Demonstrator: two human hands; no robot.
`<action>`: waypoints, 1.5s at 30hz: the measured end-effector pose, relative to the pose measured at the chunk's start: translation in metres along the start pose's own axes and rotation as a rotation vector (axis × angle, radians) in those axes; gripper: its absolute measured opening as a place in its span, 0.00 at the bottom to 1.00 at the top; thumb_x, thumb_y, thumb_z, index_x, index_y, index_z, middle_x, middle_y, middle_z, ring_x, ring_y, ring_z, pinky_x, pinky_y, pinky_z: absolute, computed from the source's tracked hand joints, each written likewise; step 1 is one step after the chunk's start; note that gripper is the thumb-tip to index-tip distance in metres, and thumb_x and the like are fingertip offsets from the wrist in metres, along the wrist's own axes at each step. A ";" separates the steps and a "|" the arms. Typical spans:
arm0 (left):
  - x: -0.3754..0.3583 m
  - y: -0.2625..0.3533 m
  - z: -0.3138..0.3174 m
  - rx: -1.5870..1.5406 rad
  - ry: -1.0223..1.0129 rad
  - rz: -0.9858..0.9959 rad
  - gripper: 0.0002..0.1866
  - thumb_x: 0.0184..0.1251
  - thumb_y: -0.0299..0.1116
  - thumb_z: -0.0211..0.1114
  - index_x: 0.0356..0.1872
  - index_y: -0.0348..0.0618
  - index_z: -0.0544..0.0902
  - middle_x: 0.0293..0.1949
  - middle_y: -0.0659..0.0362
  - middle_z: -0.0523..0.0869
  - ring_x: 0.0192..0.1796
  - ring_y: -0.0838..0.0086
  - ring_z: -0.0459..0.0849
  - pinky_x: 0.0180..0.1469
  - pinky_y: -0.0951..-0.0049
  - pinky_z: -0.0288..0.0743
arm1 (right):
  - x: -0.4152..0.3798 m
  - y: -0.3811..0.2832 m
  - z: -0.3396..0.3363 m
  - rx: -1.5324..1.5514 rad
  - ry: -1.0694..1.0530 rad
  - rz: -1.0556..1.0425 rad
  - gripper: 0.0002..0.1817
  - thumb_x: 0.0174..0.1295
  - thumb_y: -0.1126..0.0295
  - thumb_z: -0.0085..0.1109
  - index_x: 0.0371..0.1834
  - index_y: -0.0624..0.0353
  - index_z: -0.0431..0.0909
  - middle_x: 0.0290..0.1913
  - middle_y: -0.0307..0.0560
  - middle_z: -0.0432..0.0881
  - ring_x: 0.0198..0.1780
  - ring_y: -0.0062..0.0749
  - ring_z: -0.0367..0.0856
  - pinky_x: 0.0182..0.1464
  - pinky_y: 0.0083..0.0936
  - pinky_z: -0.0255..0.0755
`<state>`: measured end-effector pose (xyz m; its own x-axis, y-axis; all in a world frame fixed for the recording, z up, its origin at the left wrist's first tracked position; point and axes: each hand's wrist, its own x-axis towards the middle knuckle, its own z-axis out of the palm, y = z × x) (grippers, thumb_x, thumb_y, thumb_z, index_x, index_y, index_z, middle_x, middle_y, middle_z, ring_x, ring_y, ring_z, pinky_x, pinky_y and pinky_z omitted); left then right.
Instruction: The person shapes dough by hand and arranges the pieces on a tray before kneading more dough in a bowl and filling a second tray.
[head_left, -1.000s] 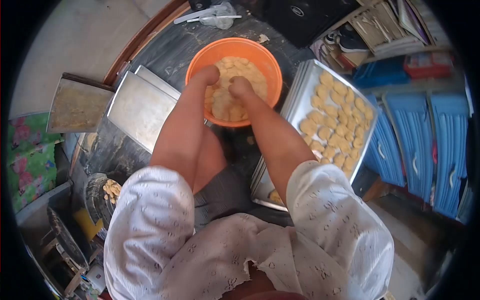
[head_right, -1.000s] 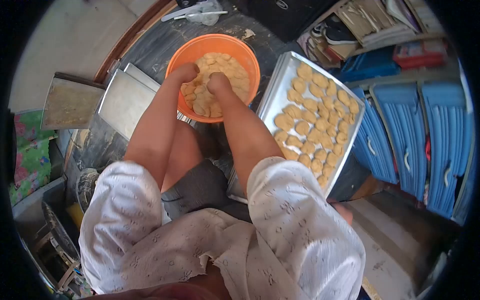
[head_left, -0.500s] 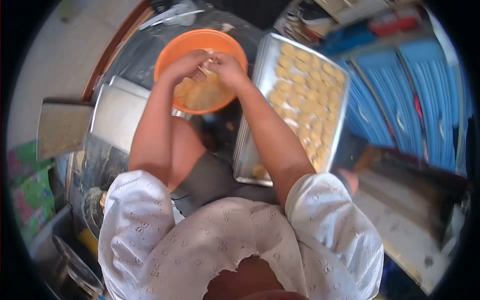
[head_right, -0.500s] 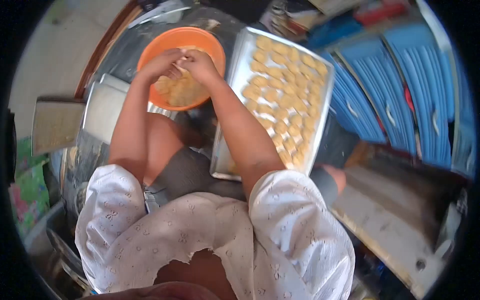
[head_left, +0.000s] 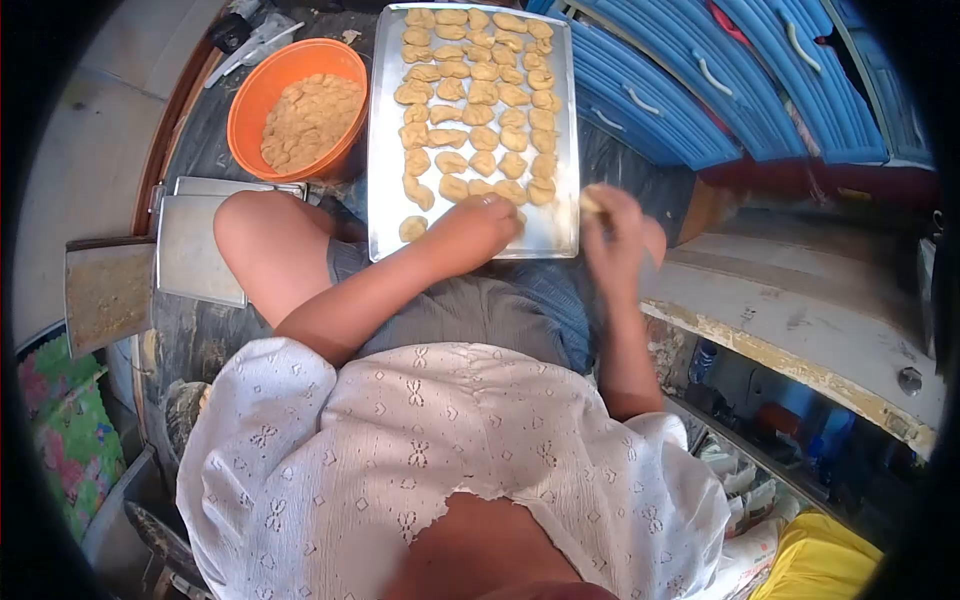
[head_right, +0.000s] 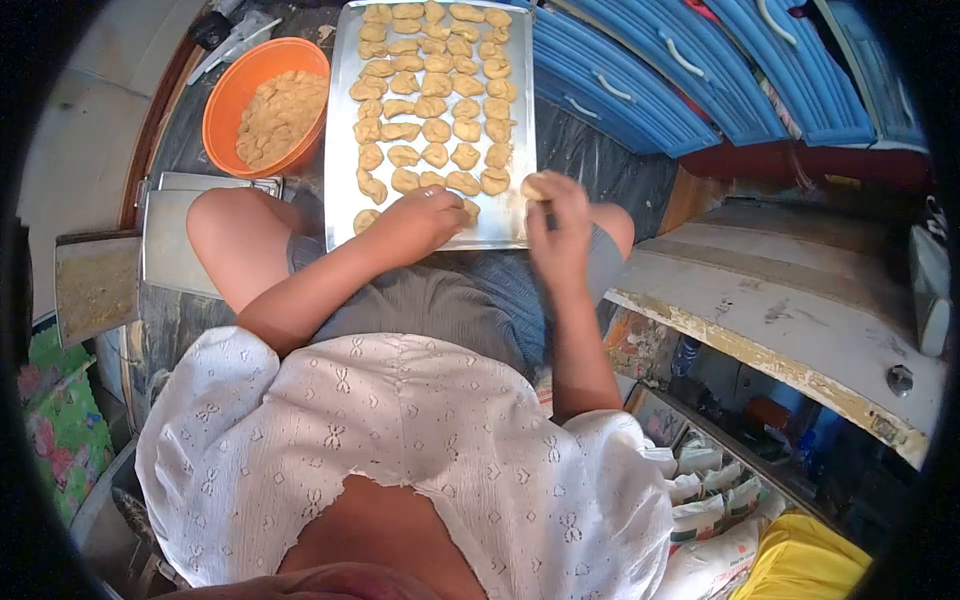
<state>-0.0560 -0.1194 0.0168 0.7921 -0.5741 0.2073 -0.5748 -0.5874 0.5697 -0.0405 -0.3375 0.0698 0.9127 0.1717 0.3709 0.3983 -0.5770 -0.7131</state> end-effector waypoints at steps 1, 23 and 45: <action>0.001 0.000 0.014 0.009 -0.001 -0.001 0.09 0.57 0.29 0.61 0.39 0.45 0.82 0.41 0.58 0.81 0.47 0.62 0.79 0.50 0.66 0.74 | -0.016 0.018 0.008 -0.168 -0.037 -0.109 0.15 0.57 0.78 0.57 0.48 0.60 0.79 0.54 0.55 0.77 0.55 0.49 0.76 0.57 0.38 0.71; -0.016 -0.003 0.016 0.238 0.253 -0.044 0.11 0.55 0.32 0.66 0.40 0.45 0.82 0.43 0.58 0.80 0.49 0.64 0.78 0.52 0.62 0.68 | -0.003 0.056 0.046 -0.422 -0.264 -0.064 0.11 0.52 0.67 0.64 0.38 0.57 0.82 0.39 0.45 0.76 0.45 0.41 0.75 0.47 0.39 0.67; -0.083 -0.034 -0.029 0.220 0.416 -0.412 0.09 0.59 0.34 0.63 0.39 0.43 0.83 0.43 0.57 0.80 0.50 0.61 0.76 0.55 0.61 0.66 | 0.129 0.098 0.078 -0.166 -0.226 0.037 0.19 0.51 0.63 0.66 0.46 0.56 0.81 0.46 0.52 0.73 0.48 0.48 0.76 0.51 0.35 0.72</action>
<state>-0.0963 -0.0357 0.0034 0.9458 -0.0309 0.3232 -0.1988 -0.8423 0.5009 0.1239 -0.3098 0.0015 0.9312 0.3104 0.1911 0.3604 -0.7061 -0.6095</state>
